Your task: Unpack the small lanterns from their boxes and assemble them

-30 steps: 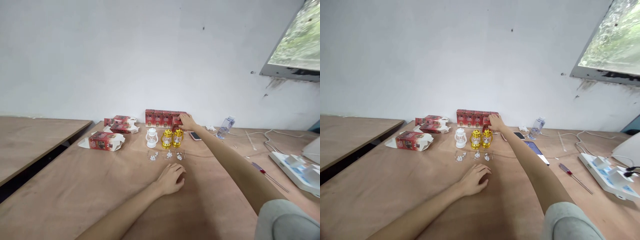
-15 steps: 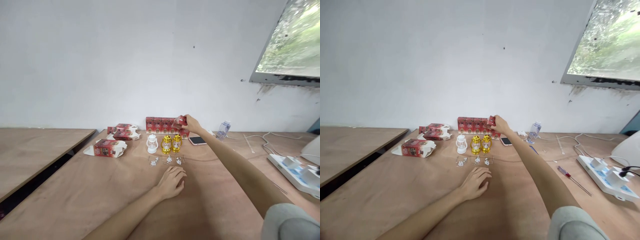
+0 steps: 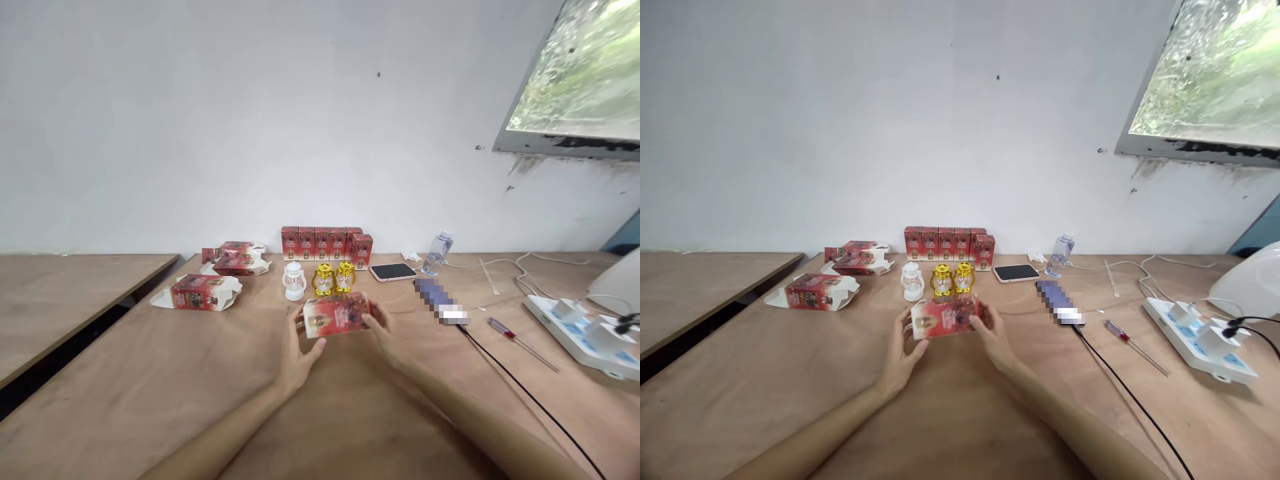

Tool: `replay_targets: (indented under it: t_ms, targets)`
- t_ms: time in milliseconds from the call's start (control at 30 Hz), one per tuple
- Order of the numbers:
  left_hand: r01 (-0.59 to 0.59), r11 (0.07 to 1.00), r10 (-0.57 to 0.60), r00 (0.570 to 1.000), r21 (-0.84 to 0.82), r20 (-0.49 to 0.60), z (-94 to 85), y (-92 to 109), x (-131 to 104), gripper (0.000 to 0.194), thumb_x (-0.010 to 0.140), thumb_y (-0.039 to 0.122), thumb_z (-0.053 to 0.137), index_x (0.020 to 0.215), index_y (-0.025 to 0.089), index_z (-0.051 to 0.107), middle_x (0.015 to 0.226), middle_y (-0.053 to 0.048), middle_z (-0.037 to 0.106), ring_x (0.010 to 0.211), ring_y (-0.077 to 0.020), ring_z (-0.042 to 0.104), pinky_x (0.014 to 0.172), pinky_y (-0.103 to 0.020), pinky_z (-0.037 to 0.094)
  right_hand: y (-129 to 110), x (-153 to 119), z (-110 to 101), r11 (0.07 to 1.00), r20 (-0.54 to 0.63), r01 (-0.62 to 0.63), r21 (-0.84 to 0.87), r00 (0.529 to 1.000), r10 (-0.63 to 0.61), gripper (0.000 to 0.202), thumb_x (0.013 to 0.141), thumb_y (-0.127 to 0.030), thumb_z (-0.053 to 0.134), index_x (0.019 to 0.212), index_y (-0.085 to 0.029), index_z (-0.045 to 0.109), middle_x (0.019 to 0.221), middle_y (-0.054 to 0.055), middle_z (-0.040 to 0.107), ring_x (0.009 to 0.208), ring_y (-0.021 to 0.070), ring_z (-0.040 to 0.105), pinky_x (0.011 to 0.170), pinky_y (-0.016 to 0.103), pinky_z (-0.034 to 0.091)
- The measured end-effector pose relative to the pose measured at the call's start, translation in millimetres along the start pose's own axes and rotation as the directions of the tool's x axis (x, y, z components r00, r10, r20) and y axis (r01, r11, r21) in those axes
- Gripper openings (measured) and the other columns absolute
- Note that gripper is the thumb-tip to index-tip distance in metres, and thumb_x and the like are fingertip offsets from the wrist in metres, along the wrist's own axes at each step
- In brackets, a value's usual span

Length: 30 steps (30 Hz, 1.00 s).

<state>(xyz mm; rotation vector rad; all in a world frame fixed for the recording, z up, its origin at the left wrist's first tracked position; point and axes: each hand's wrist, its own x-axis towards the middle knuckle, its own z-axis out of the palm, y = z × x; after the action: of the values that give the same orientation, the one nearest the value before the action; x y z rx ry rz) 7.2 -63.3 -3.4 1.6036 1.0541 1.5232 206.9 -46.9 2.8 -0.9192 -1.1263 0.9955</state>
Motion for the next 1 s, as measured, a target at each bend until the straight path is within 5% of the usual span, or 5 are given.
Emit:
replay_targets:
  t_ms: [200, 567, 800, 900, 1000]
  targets:
    - [0.196, 0.98, -0.197, 0.98, -0.036, -0.035, -17.5, 5.9, 4.4, 0.04, 0.081, 0.043, 0.054, 0.113, 0.02, 0.048, 0.112, -0.007, 0.06, 0.105, -0.0221, 0.055, 0.091, -0.035, 0.042, 10.9, -14.8, 19.6, 0.996, 0.07, -0.089, 0.023, 0.994, 0.087, 0.044, 0.068, -0.046, 0.069, 0.104, -0.022, 0.059, 0.112, 0.006, 0.064, 0.105, 0.0225, 0.057, 0.093, 0.038, 0.044]
    - [0.226, 0.966, -0.228, 0.974, -0.121, 0.003, -26.0, -1.0, 15.5, 0.037, 0.078, 0.046, 0.059, 0.104, 0.02, 0.051, 0.108, -0.006, 0.063, 0.103, -0.0217, 0.058, 0.087, -0.033, 0.046, 15.6, -12.2, 19.4, 0.993, 0.082, -0.113, -0.031, 0.99, 0.115, 0.048, 0.076, -0.058, 0.055, 0.107, -0.021, 0.056, 0.116, 0.007, 0.061, 0.11, 0.0239, 0.054, 0.097, 0.039, 0.041]
    - [0.348, 0.894, -0.376, 0.926, -0.281, -0.048, -28.2, -3.4, 20.4, 0.043, 0.074, 0.049, 0.062, 0.104, 0.021, 0.051, 0.106, -0.004, 0.061, 0.091, -0.019, 0.062, 0.079, -0.035, 0.053, 19.6, -13.2, 18.6, 0.983, 0.049, -0.177, 0.049, 0.983, 0.175, 0.053, 0.08, -0.063, 0.045, 0.107, -0.019, 0.058, 0.104, 0.01, 0.067, 0.1, 0.0257, 0.061, 0.09, 0.043, 0.047]
    - [0.343, 0.844, -0.421, 0.9, -0.413, -0.112, -31.1, -6.9, 26.0, 0.04, 0.073, 0.049, 0.063, 0.098, 0.02, 0.051, 0.1, -0.002, 0.062, 0.083, -0.0157, 0.063, 0.08, -0.038, 0.054, 17.5, -13.1, 18.3, 0.967, 0.014, -0.224, 0.121, 0.975, 0.223, 0.058, 0.078, -0.064, 0.047, 0.116, -0.02, 0.052, 0.095, 0.01, 0.068, 0.09, 0.0247, 0.066, 0.086, 0.045, 0.049]
    - [0.329, 0.832, -0.423, 0.897, -0.447, -0.127, -32.8, -9.3, 29.4, 0.039, 0.072, 0.047, 0.065, 0.097, 0.019, 0.052, 0.098, -0.002, 0.061, 0.081, -0.015, 0.063, 0.082, -0.039, 0.054, 11.9, -14.9, 19.3, 0.986, -0.009, -0.146, 0.08, 0.989, 0.147, 0.06, 0.08, -0.056, 0.052, 0.131, -0.027, 0.038, 0.105, 0.007, 0.064, 0.088, 0.0207, 0.067, 0.086, 0.043, 0.049]
